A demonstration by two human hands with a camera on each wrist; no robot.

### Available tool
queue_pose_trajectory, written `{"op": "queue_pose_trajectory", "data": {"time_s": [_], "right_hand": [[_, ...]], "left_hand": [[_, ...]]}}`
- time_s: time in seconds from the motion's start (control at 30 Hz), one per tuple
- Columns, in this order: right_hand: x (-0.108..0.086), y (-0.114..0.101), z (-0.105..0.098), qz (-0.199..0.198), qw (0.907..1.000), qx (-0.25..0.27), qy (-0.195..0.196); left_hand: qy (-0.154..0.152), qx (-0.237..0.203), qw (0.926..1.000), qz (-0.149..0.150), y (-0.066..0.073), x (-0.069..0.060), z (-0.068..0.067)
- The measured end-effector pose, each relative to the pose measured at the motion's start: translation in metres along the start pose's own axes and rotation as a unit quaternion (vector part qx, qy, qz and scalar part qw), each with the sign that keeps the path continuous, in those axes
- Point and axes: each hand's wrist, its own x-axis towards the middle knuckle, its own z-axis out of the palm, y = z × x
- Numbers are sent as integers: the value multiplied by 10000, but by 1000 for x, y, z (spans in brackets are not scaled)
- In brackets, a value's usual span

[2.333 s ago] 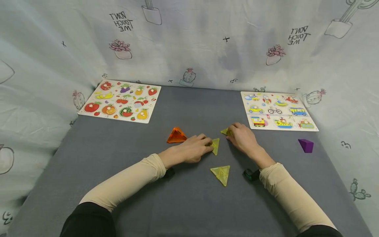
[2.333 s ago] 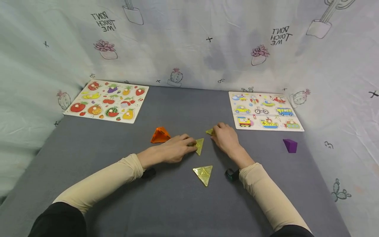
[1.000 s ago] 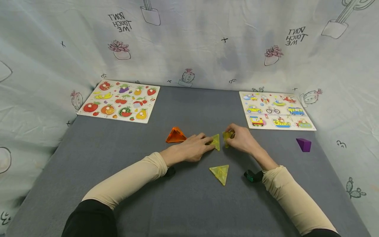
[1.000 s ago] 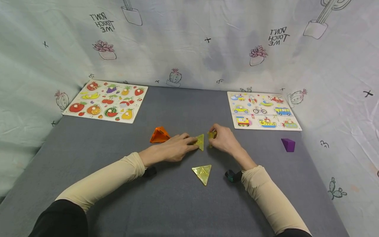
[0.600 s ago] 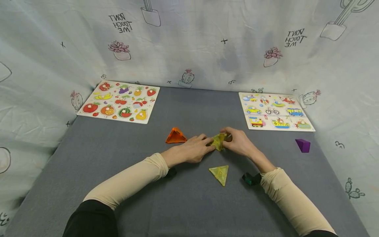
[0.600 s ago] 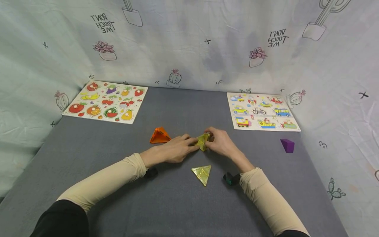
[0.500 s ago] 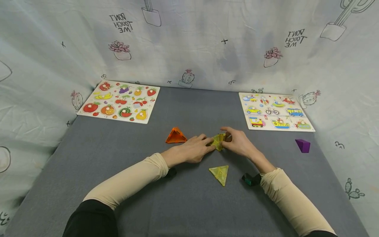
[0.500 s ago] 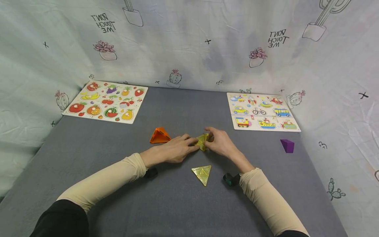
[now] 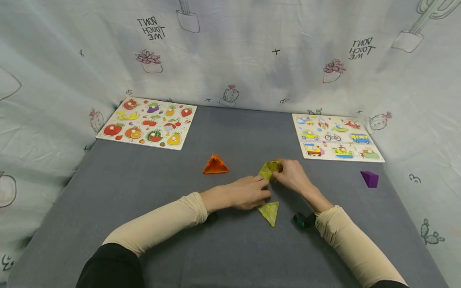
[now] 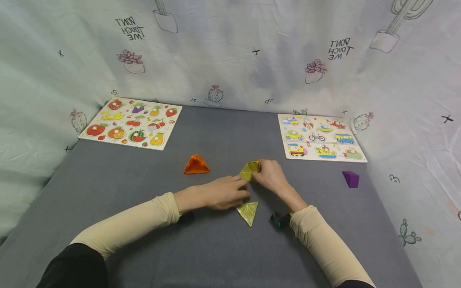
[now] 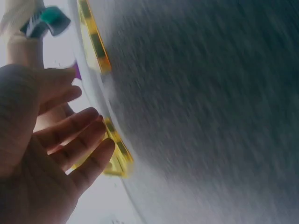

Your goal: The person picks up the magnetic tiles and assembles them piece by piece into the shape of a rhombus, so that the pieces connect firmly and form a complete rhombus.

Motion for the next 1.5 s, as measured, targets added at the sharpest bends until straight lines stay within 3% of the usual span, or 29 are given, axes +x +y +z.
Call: {"op": "queue_pose_trajectory", "data": {"time_s": [0.13,0.3,0.53,0.77,0.93,1.13,1.27,1.5], "right_hand": [[1,2,-1,175,9998,-35,-36],[4,3,-2,203,9998,-54,-66],[5,8,-4,224,9997,-28,-70],[5,12,-8,290,9995,-107,-38],[6,13,-8,310,9993,-179,-93],[4,11,-7,179,9997,-107,-82],[1,10,-6,75,9999,-62,-70],[-1,10,-6,1,10000,-62,0]], "left_hand": [[-268,269,9982,463,12,2,2],[-104,446,9966,689,18,0,7],[-218,124,9995,176,10,-8,7],[-221,-46,9985,-508,-8,-17,2],[29,-419,9931,-1093,-21,-22,3],[423,-865,9814,-1661,-31,-21,7],[896,-891,9754,-1805,-34,-17,9],[1686,-847,9655,-1796,-35,-11,11]]}}
